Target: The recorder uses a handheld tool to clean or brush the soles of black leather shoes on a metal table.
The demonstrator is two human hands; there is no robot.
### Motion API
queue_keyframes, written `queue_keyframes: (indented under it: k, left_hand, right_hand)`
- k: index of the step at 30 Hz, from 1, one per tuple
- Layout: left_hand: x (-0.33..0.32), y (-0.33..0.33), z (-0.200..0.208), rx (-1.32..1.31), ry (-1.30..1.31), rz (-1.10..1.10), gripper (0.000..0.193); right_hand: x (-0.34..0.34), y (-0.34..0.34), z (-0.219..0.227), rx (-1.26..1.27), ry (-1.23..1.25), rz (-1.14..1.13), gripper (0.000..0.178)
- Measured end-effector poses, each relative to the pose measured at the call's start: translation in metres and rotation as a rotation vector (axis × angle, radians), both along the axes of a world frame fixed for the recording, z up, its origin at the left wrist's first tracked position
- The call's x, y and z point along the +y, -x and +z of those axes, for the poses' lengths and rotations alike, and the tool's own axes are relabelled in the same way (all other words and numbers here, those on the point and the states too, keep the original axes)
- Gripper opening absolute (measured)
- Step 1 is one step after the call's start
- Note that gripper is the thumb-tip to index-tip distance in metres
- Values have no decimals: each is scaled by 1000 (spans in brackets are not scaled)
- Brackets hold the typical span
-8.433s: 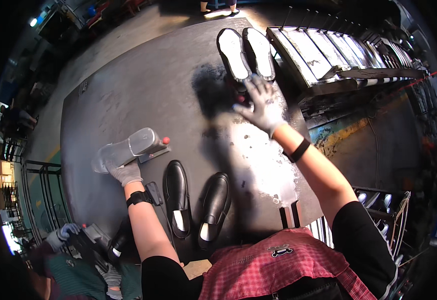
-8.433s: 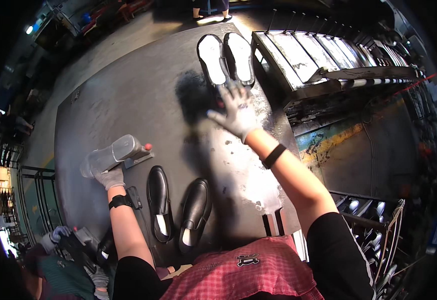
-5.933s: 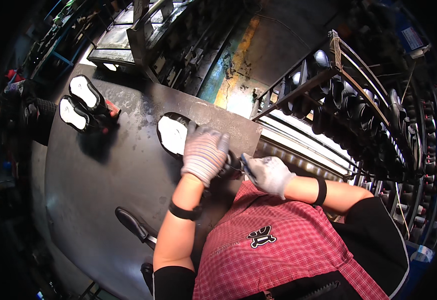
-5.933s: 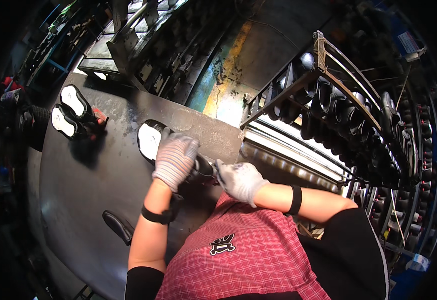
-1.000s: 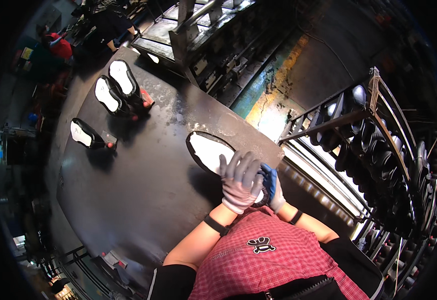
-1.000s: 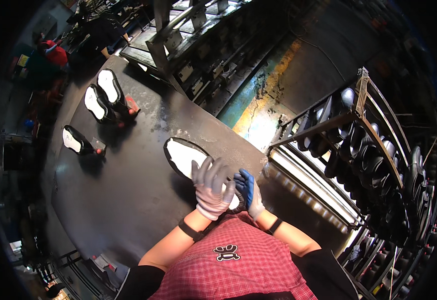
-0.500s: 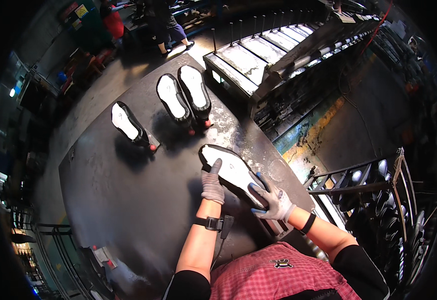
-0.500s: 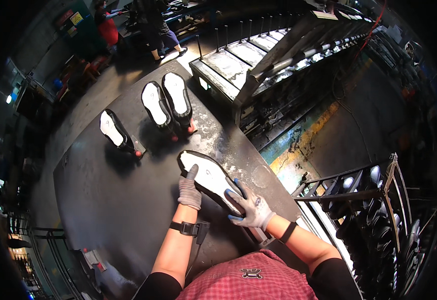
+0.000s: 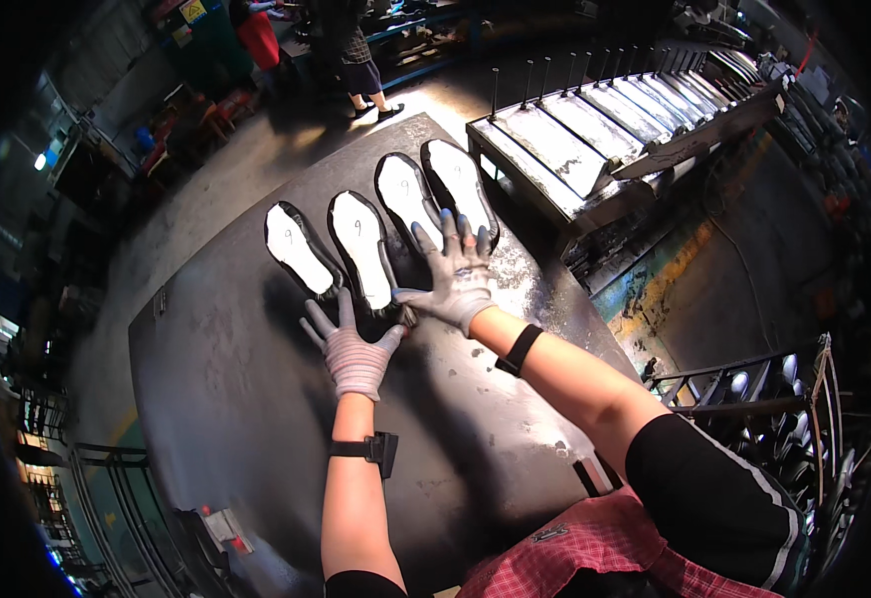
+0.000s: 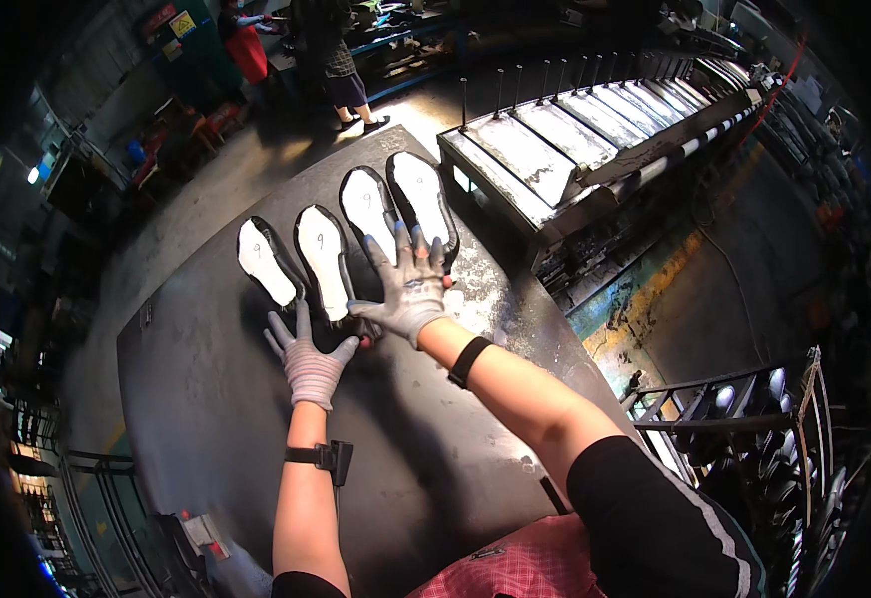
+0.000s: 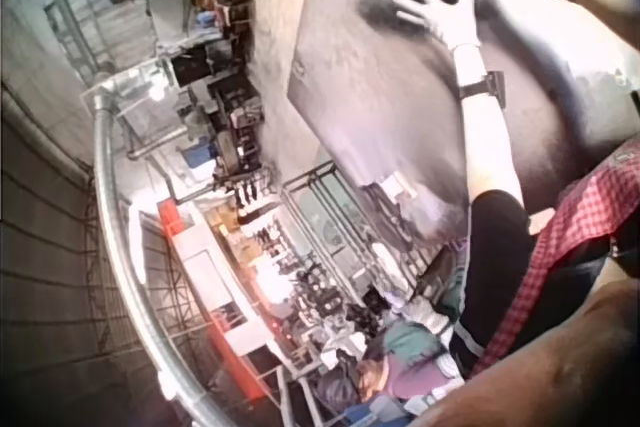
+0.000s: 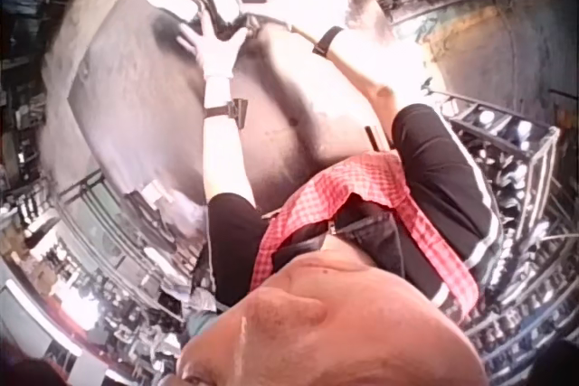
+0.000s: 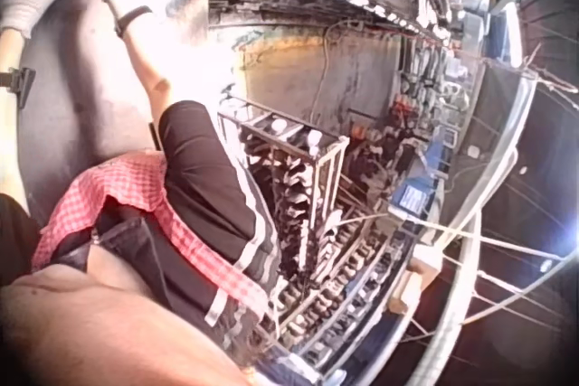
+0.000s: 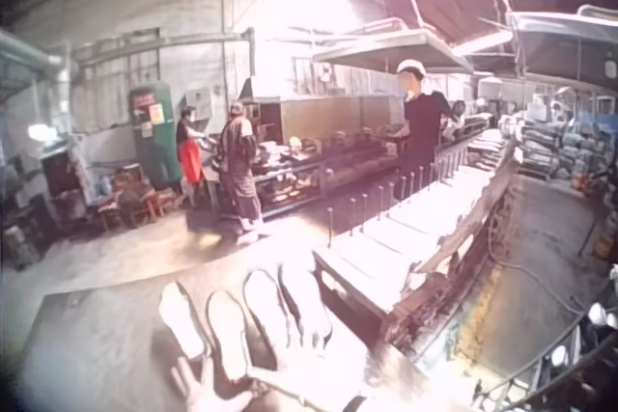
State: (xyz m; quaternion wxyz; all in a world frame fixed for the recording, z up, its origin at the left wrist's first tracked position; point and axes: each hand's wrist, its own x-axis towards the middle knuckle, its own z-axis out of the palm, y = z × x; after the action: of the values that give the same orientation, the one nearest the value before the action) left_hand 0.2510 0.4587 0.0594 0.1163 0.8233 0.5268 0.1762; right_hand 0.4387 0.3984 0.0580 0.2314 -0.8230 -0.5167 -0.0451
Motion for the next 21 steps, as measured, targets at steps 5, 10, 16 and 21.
queue_keyframes:
  k: [5,10,16,21]
  left_hand:
    - [47,-25,5,202,5,-138,115]
    - [58,-38,-14,132,-117,-165,114]
    - [134,-82,-22,68,-199,-139,104]
    - [194,-118,-19,81,-219,-101,102]
  right_hand:
    - [12,-68,8,97,341,26,114]
    - [22,-86,-5,-12,278,44,113]
    - [99,-112,-15,-8,161,19,100]
    - [166,-138,-16,7,62,7,96]
